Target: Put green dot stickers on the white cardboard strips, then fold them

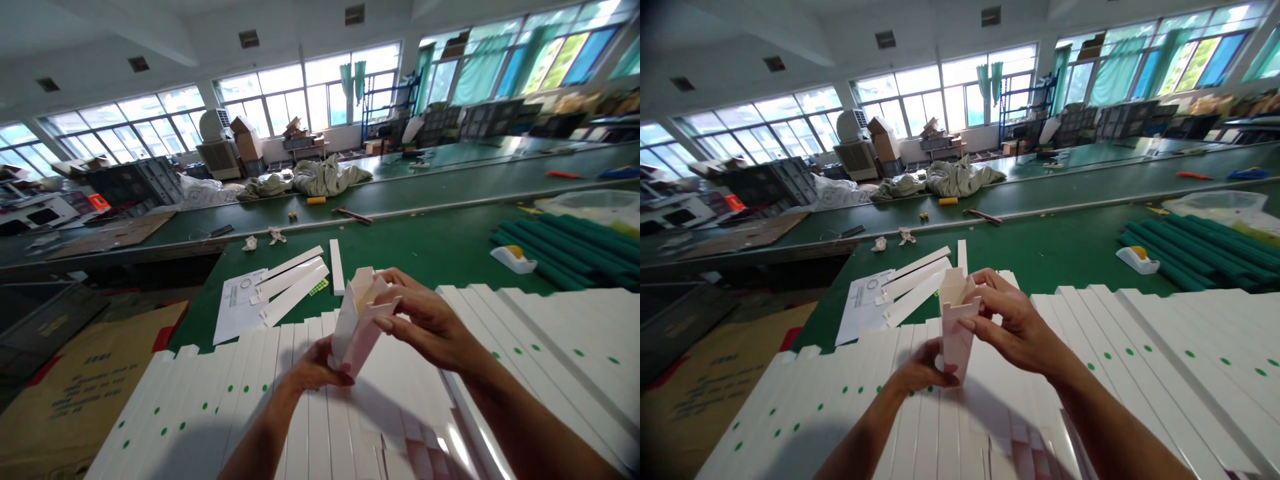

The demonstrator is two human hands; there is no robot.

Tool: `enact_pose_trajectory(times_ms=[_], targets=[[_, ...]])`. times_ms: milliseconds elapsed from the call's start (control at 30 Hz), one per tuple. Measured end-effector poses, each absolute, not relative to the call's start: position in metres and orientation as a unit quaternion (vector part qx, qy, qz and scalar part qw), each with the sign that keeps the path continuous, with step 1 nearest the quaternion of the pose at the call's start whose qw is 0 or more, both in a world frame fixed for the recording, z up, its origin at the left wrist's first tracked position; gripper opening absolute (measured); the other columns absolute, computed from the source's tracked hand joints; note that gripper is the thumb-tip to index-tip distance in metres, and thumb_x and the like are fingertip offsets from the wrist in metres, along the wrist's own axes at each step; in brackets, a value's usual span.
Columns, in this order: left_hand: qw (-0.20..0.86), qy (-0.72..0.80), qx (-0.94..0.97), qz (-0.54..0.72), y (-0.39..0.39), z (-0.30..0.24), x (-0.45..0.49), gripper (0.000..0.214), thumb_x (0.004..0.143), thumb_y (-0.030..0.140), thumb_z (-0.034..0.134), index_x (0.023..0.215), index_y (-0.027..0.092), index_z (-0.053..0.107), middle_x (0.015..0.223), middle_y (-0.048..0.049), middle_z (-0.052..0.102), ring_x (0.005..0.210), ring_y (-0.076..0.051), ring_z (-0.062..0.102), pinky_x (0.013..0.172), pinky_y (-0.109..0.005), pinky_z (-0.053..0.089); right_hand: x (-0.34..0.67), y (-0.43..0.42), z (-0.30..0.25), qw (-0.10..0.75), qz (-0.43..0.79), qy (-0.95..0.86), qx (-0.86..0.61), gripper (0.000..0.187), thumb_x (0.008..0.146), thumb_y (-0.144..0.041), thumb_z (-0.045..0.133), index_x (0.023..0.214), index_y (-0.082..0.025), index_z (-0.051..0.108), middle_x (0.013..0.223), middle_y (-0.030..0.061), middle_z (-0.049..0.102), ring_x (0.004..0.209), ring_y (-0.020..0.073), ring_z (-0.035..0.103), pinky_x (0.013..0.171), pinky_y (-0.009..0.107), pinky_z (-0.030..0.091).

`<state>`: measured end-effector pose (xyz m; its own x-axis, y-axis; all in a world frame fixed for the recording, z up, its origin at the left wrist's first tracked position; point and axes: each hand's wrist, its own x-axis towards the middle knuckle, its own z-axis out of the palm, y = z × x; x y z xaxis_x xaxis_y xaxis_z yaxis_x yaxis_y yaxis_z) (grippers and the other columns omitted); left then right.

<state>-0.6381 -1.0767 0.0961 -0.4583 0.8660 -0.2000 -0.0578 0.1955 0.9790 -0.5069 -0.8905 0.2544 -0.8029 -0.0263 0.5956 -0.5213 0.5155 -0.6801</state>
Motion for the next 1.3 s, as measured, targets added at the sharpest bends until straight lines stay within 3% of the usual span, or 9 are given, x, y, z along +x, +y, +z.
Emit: enact_pose_trajectory(times_ms=[133, 233, 400, 567, 700, 867, 1033, 1167, 1300], targets=[[0.308, 0.612, 0.384, 0.619, -1.086, 0.159, -0.632, 0.098, 0.039, 0.048, 0.091, 0.128, 0.022, 0.058, 0.119, -0.0106, 0.061, 0.116, -0.032, 0.051, 0.097, -0.044, 0.044, -0.505, -0.902, 0.261, 0.272, 0.406, -0.854, 0.177, 0.01, 0.09, -0.017, 0.056, 0.08, -0.017, 0.06, 0.091, 0.0089, 0.055, 0.094, 0.022, 0.053, 0.077, 0.035, 0.046], [0.181, 0.56, 0.414, 0.694, -1.085, 0.212, -0.618, 0.093, 0.059, 0.07, 0.072, 0.135, 0.021, 0.051, 0.132, -0.0138, 0.053, 0.123, -0.032, 0.048, 0.105, -0.044, 0.039, -0.506, -0.909, 0.263, 0.275, 0.386, -0.86, 0.186, 0.009, 0.089, -0.016, 0.057, 0.079, -0.017, 0.057, 0.089, 0.0085, 0.055, 0.093, 0.0221, 0.053, 0.077, 0.035, 0.045], [0.083, 0.571, 0.353, 0.737, -1.073, 0.251, -0.591, 0.04, 0.089, 0.043, 0.059, 0.121, 0.019, 0.061, 0.114, -0.0089, 0.064, 0.098, -0.019, 0.062, 0.094, -0.032, 0.048, -0.51, -0.922, 0.265, 0.306, 0.378, -0.856, 0.176, 0.011, 0.09, -0.015, 0.054, 0.079, -0.018, 0.056, 0.083, 0.0067, 0.053, 0.091, 0.0218, 0.053, 0.075, 0.034, 0.045], [0.021, 0.591, 0.279, 0.757, -1.066, 0.255, -0.579, 0.025, 0.087, 0.03, 0.062, 0.108, 0.016, 0.061, 0.103, -0.0071, 0.068, 0.091, -0.015, 0.064, 0.086, -0.026, 0.05, -0.51, -0.943, 0.253, 0.378, 0.389, -0.833, 0.111, 0.018, 0.094, -0.016, 0.048, 0.108, -0.018, 0.059, 0.096, 0.0084, 0.057, 0.097, 0.022, 0.054, 0.079, 0.035, 0.047], [0.012, 0.62, 0.231, 0.75, -1.062, 0.26, -0.575, 0.027, 0.086, 0.027, 0.061, 0.11, 0.015, 0.059, 0.097, -0.0068, 0.067, 0.082, -0.014, 0.064, 0.079, -0.027, 0.052, -0.51, -0.959, 0.244, 0.418, 0.434, -0.798, 0.001, 0.047, 0.09, -0.019, 0.055, 0.135, -0.02, 0.041, 0.103, 0.0078, 0.059, 0.075, 0.0158, 0.058, 0.061, 0.028, 0.049], [-0.07, 0.699, 0.237, 0.671, -1.058, 0.262, -0.571, 0.03, 0.088, 0.016, 0.049, 0.113, 0.017, 0.064, 0.109, -0.008, 0.068, 0.1, -0.019, 0.064, 0.091, -0.032, 0.049, -0.514, -0.97, 0.244, 0.484, 0.36, -0.797, -0.03, 0.019, 0.086, -0.014, 0.058, 0.105, -0.017, 0.055, 0.077, 0.0014, 0.058, 0.055, 0.0116, 0.051, 0.05, 0.025, 0.044], [-0.099, 0.727, 0.262, 0.627, -1.053, 0.264, -0.572, 0.038, 0.086, 0.014, 0.046, 0.119, 0.015, 0.065, 0.115, -0.0099, 0.067, 0.107, -0.02, 0.061, 0.098, -0.032, 0.046, -0.52, -0.964, 0.242, 0.556, 0.238, -0.792, 0.084, 0.026, 0.083, -0.003, 0.053, 0.106, -0.013, 0.058, 0.098, 0.0136, 0.063, 0.09, 0.0216, 0.062, 0.074, 0.032, 0.051], [-0.005, 0.646, 0.22, 0.731, -1.049, 0.267, -0.57, 0.041, 0.094, 0.032, 0.041, 0.123, 0.014, 0.063, 0.122, -0.0106, 0.065, 0.113, -0.02, 0.059, 0.1, -0.03, 0.044, -0.52, -0.954, 0.247, 0.517, 0.307, -0.794, 0.093, 0.015, 0.087, -0.006, 0.053, 0.092, -0.015, 0.063, 0.085, 0.008, 0.063, 0.086, 0.0195, 0.061, 0.073, 0.031, 0.049], [0.046, 0.594, 0.195, 0.779, -1.048, 0.271, -0.569, 0.043, 0.092, 0.029, 0.037, 0.121, 0.015, 0.065, 0.13, -0.0083, 0.061, 0.127, -0.021, 0.049, 0.11, -0.032, 0.034, -0.523, -0.946, 0.257, 0.425, 0.443, -0.789, 0.02, 0.011, 0.089, -0.018, 0.056, 0.079, -0.017, 0.059, 0.074, 0.0016, 0.057, 0.065, 0.0134, 0.055, 0.057, 0.026, 0.044]])
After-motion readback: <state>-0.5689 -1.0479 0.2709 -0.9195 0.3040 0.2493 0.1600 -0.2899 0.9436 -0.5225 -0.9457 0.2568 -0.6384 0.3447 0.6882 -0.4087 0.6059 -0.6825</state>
